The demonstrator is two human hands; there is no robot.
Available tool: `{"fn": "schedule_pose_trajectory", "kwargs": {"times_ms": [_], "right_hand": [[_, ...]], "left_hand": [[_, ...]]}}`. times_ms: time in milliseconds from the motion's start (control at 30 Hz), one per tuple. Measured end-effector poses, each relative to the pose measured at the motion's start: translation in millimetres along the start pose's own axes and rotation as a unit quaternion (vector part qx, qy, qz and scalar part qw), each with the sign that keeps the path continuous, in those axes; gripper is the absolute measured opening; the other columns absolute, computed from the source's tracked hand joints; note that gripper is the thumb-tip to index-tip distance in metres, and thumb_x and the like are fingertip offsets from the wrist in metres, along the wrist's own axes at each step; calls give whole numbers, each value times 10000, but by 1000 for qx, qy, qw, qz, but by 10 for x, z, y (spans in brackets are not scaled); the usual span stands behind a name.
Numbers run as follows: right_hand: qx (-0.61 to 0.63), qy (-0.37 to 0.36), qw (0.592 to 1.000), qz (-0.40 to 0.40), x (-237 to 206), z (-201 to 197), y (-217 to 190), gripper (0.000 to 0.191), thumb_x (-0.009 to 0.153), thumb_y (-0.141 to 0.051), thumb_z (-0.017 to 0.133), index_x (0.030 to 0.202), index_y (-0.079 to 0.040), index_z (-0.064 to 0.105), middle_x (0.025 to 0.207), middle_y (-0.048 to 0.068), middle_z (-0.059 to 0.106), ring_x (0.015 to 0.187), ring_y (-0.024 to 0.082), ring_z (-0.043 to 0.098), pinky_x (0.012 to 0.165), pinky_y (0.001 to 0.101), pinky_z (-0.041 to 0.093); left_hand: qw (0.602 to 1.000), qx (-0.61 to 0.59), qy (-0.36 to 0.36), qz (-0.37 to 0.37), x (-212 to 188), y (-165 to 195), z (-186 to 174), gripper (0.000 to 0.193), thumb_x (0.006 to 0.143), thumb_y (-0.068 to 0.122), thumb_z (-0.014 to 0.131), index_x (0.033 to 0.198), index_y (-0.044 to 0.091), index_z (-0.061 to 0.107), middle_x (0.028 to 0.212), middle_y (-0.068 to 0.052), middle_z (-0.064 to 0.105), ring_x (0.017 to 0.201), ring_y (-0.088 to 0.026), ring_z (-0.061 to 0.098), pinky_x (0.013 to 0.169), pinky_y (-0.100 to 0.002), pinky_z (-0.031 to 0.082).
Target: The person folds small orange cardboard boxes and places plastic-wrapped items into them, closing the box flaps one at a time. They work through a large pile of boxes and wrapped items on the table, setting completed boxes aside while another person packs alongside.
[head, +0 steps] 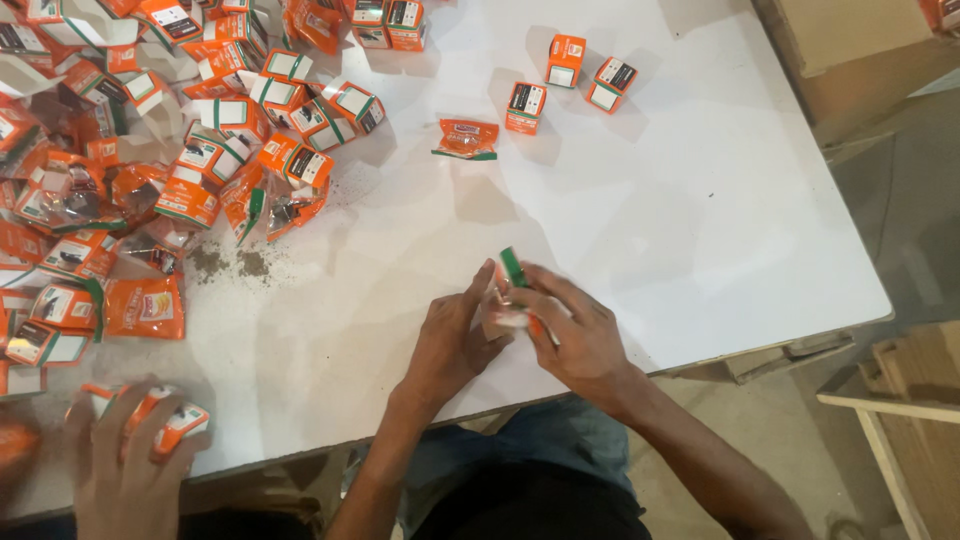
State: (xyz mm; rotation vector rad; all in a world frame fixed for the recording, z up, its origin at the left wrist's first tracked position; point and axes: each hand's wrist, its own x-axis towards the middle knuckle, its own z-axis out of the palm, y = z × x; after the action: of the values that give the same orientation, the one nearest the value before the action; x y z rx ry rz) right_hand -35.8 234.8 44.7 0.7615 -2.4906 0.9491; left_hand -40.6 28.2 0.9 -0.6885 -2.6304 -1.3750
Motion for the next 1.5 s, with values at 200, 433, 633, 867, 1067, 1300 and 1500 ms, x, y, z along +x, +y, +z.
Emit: {"fn": "schedule_pose_trajectory", "kwargs": {"times_ms": [200, 433, 633, 867, 1067, 1300, 1500], "right_hand": [[263, 139, 955, -6, -86, 161, 66, 335, 948, 55, 680, 1169, -49, 450, 1452, 264, 531, 1216, 315, 647, 994, 374, 590], [528, 127, 827, 144, -94, 200, 122, 244, 1007, -212, 606, 976, 29, 583, 728, 146, 570, 605, 147, 557, 543, 259, 462], [216, 102, 964, 115, 105, 426, 30, 464, 1064, -260, 485, 664, -72, 624, 587, 117, 623, 557, 221, 620, 541, 287, 453], [-77, -20, 996, -50, 127, 154, -216, 490, 898, -295, 660, 1255, 31, 586, 1463, 338, 389, 1344, 524, 416, 1097, 628, 294], [-53, -75, 995, -48, -13, -47, -78, 555, 754, 63, 682, 1283, -106, 676, 1452, 189, 509, 1289, 384, 557, 1054, 496, 472], [-50, -90, 995, -5, 38, 77, -81, 470, 845, -28, 741, 1301, -140, 717, 1312, 63, 626, 1185, 269, 643, 950, 409, 552], [-144, -151, 976, -57, 219, -120, -183, 305, 812, -222, 775, 1091, -107, 730, 1370, 175, 573, 1282, 348, 531, 988, 514, 494]], "left_hand": [[998, 20, -30, -57, 17, 27, 1, 1077, 760, 176, 886, 1624, 124, 246, 947, -118, 633, 941, -318, 622, 927, -436, 467], [999, -3, -2, -35, 3, 35, -14, 1062, 762, 162, 880, 1622, 125, 257, 1010, -127, 656, 974, -324, 629, 947, -437, 462], [1000, -12, 1, -20, 9, 15, 27, 1055, 733, 132, 874, 1605, 106, 280, 1056, -121, 691, 1014, -321, 652, 953, -438, 462], [997, -46, 40, 41, -13, 7, 17, 988, 798, 55, 829, 1627, 120, 296, 1217, -65, 712, 1072, -253, 690, 994, -391, 498], [999, -24, 22, 24, -3, 24, 37, 1069, 718, 83, 876, 1604, 103, 280, 1177, -47, 710, 1038, -269, 672, 977, -430, 465], [1000, -4, 21, -21, -4, -42, 13, 1071, 726, 146, 906, 1599, 98, 288, 1064, -59, 696, 974, -270, 664, 928, -399, 491], [1000, -15, 13, 18, -25, -70, 49, 1039, 753, 161, 902, 1606, 113, 311, 1165, -45, 752, 978, -251, 695, 953, -416, 472]]}}
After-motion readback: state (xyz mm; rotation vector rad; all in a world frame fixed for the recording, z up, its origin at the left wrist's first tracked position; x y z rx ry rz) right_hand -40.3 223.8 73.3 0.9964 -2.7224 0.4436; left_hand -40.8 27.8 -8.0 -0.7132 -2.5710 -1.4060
